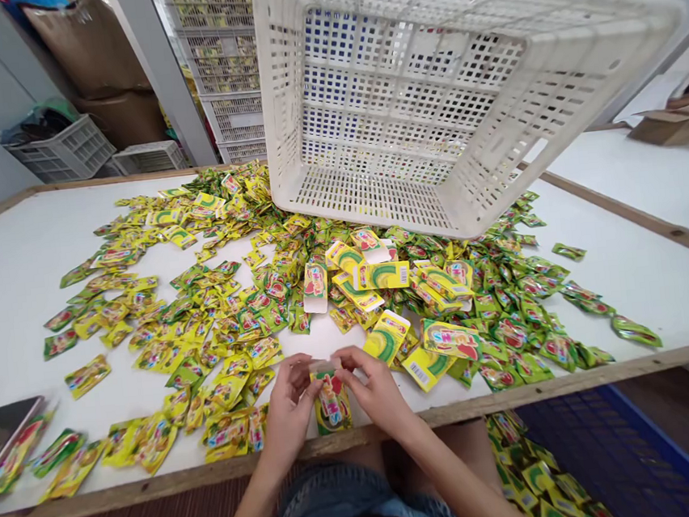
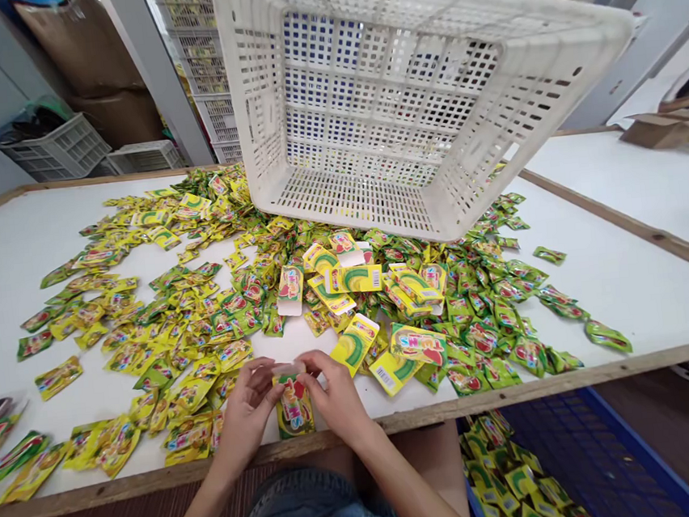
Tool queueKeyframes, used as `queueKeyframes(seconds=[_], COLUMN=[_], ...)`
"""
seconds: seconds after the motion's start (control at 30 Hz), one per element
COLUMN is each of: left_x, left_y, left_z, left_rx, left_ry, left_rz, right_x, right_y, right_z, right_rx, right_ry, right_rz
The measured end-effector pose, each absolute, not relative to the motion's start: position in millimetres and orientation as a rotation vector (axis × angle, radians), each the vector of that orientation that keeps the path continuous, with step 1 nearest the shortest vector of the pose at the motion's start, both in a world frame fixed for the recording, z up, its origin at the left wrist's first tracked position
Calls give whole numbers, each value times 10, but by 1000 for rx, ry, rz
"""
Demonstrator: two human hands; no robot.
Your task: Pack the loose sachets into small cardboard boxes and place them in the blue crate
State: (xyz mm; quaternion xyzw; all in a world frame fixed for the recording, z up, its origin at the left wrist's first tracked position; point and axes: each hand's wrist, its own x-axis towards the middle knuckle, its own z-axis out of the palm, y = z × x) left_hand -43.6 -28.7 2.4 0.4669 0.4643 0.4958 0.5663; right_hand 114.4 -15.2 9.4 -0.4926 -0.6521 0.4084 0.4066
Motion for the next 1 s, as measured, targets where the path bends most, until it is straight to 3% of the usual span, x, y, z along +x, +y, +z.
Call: queueKeyframes(seconds=[0.47, 1.0], left_x=[-375, -422], left_y=[-220, -264], left_z=[6, -49], left_rx=[1208, 1128], left_ry=[1329, 1228], left_rz=[1101, 1095], right_x=[1060, 1102], right_y=[-148, -238], right_z=[160, 50], right_rx=[-1386, -1257], right_ry=[-1601, -1590], right_rz=[976, 1011])
